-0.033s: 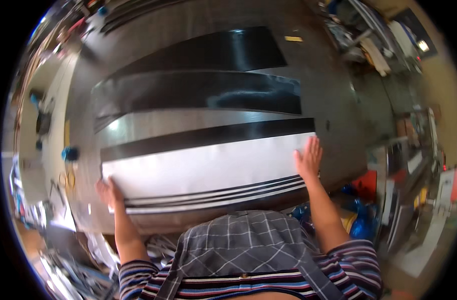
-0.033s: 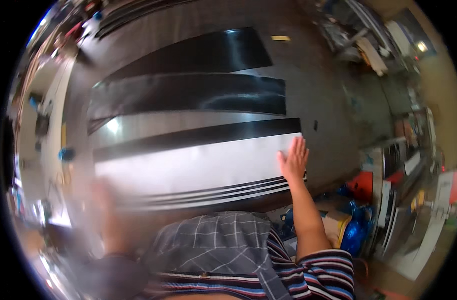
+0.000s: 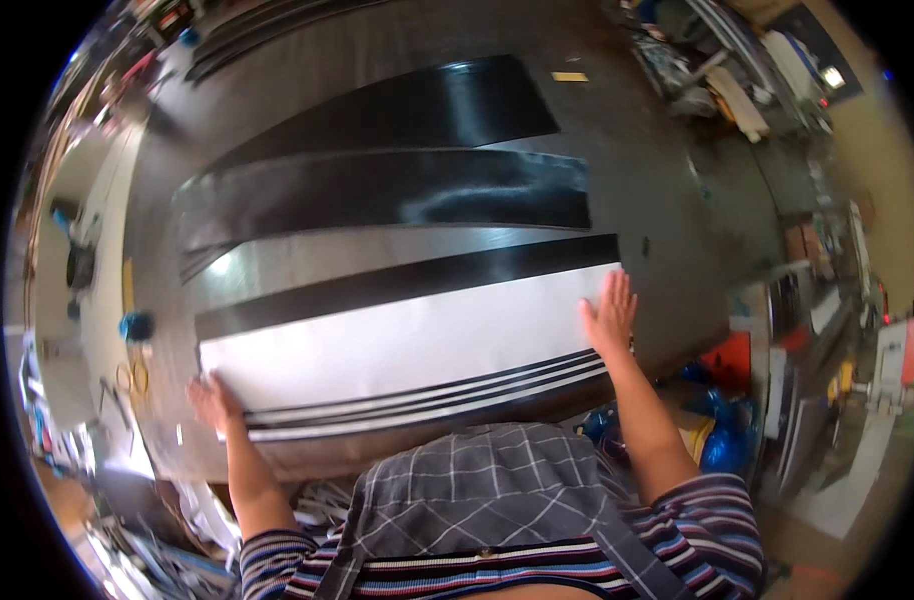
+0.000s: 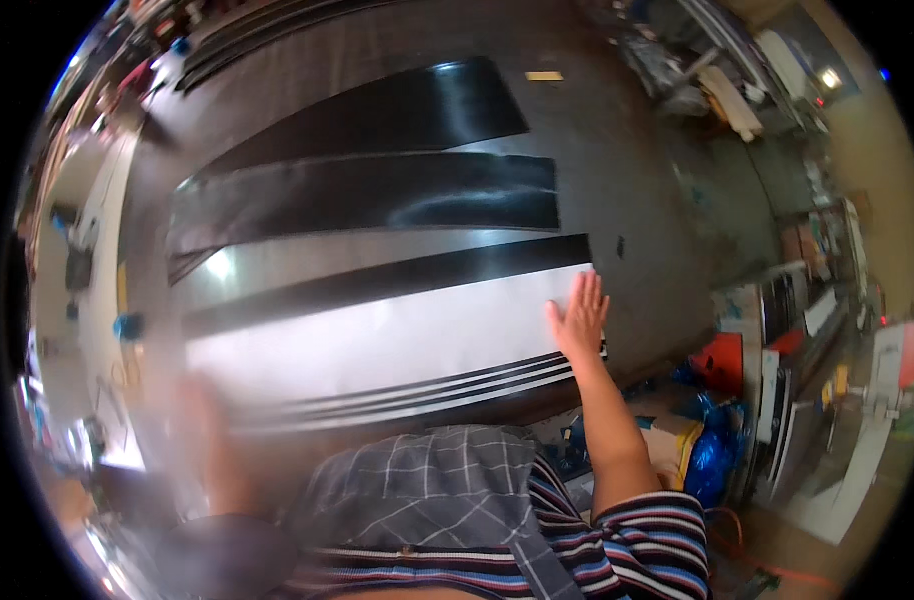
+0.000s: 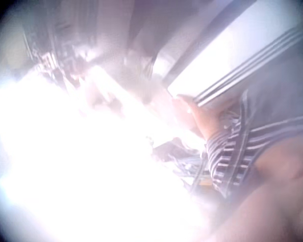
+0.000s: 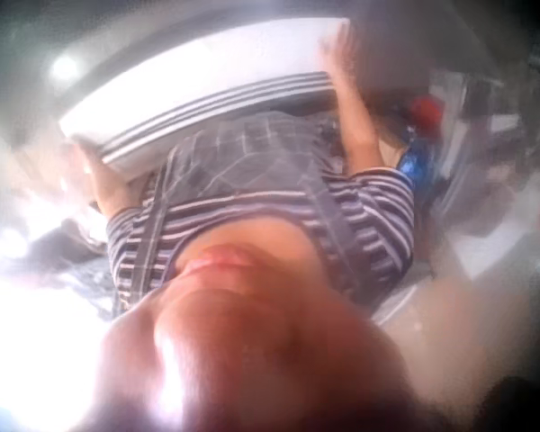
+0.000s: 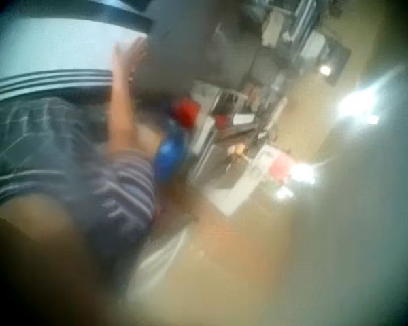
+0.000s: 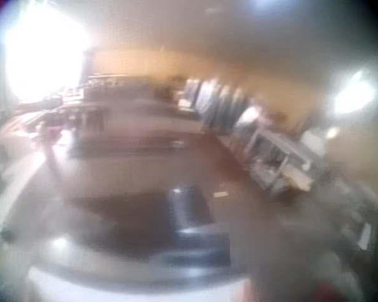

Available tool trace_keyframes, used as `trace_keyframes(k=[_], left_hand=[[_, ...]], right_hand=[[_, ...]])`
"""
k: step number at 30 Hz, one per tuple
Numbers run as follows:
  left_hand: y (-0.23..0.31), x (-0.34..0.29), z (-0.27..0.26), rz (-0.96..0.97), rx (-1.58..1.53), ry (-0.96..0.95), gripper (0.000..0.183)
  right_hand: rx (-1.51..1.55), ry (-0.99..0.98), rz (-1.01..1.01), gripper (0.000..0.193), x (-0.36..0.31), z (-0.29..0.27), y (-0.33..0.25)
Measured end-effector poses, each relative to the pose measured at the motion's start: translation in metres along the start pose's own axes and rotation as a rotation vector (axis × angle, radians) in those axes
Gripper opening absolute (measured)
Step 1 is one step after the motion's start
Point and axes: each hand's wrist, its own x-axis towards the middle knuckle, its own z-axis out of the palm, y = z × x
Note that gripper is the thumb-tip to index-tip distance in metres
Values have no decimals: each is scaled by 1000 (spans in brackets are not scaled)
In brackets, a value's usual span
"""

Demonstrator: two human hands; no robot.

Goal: The person places a large white sheet into a machine for processing. After moving to a workbench, the person peels back a protective layer from black panels and aligns a new white material over them, pressing it down by hand to adhere it.

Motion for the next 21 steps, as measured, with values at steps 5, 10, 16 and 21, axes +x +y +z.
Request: trace_keyframes(k=[5, 10, 16, 21], left_hand=[[40, -23, -45, 15, 9, 153, 69], [195, -16, -89, 523, -242, 106, 63], [355, -62, -134, 995, -264, -124, 80], [357, -88, -130, 861, -167, -205, 89]], right_hand=[[783, 148, 211, 50, 113, -34, -40], [856, 161, 83, 36, 275, -19, -81], [540, -115, 134, 34, 375, 2, -109], [714, -168, 345, 34, 381, -7, -127]])
